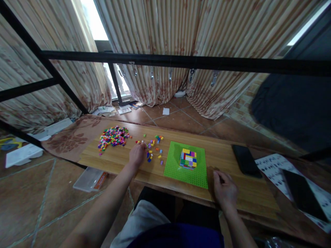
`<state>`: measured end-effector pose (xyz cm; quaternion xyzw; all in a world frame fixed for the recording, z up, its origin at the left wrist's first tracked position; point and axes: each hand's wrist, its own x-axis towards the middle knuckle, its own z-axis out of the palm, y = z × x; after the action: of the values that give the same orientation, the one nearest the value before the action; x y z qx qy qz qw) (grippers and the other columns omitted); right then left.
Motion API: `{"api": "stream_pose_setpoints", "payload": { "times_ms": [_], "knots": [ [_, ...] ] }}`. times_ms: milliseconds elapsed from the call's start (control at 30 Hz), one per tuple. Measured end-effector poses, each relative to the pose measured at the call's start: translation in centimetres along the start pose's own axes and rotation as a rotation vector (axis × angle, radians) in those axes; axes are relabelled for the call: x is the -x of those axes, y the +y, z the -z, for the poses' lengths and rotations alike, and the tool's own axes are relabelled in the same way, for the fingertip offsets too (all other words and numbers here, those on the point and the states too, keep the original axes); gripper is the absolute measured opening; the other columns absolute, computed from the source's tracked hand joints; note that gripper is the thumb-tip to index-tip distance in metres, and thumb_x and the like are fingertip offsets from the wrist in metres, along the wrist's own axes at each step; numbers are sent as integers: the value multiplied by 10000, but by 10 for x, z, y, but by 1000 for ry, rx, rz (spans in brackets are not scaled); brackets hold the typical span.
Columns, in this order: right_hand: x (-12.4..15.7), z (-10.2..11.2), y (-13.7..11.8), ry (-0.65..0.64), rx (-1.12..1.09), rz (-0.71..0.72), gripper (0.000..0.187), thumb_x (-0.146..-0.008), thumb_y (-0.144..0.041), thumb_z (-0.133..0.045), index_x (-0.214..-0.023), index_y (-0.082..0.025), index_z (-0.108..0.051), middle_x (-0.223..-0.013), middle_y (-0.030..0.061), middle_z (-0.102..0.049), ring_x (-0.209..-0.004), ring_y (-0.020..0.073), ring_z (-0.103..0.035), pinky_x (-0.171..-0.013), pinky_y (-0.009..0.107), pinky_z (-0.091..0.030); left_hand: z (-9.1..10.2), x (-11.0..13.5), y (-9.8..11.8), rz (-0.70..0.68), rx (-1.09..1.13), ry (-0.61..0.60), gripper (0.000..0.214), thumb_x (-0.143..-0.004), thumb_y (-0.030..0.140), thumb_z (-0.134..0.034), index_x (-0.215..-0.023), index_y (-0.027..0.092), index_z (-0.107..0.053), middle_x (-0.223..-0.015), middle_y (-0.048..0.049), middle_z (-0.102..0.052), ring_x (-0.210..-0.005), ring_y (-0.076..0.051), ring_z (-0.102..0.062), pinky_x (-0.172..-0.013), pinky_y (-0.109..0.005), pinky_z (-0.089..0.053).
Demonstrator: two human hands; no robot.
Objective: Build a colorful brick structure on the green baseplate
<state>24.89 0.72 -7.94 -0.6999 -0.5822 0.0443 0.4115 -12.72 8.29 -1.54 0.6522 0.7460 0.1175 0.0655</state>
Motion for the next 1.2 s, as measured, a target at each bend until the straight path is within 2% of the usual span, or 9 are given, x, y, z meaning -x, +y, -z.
{"api": "stream_pose_setpoints", "payload": {
  "times_ms": [300,500,667,900,1200],
  "knots": [
    [0,0,0,-2,-1,5,572,-887,-636,-394,-865,-157,-707,-925,147,-706,-862,262,-639,-815,391,-483,3,-5,13,-56,-144,-32,249,-833,140,-459,-920,157,-691,-921,-143,-693,-935,-270,-644,-816,-331,-446],
    [0,-1,2,-8,21,-10,599,-886,-651,-380,-864,-150,-708,-930,152,-705,-864,265,-637,-814,392,-483,6,-9,12,-112,-197,-29,237,-832,135,-468,-945,152,-676,-925,-141,-701,-954,-270,-641,-860,-333,-426],
    [0,-2,4,-3,-3,7,580,-889,-637,-395,-870,-149,-707,-925,148,-704,-864,263,-638,-813,388,-482,10,-5,8,-98,-125,25,279,-860,105,-420,-982,150,-667,-949,-144,-703,-965,-268,-643,-885,-339,-422],
    [0,-3,7,5,18,36,571,-893,-622,-393,-854,-144,-703,-917,148,-707,-844,258,-643,-794,376,-485,9,4,0,37,14,38,270,-897,153,-438,-1019,190,-676,-981,-98,-713,-953,-229,-652,-792,-290,-449],
    [1,-4,10,17,78,60,605,-897,-634,-362,-855,-138,-705,-912,142,-708,-839,258,-651,-779,364,-490,-2,7,-4,-18,59,25,205,-874,166,-490,-901,196,-691,-947,-76,-708,-922,-195,-637,-779,-256,-436]
  ]
}}
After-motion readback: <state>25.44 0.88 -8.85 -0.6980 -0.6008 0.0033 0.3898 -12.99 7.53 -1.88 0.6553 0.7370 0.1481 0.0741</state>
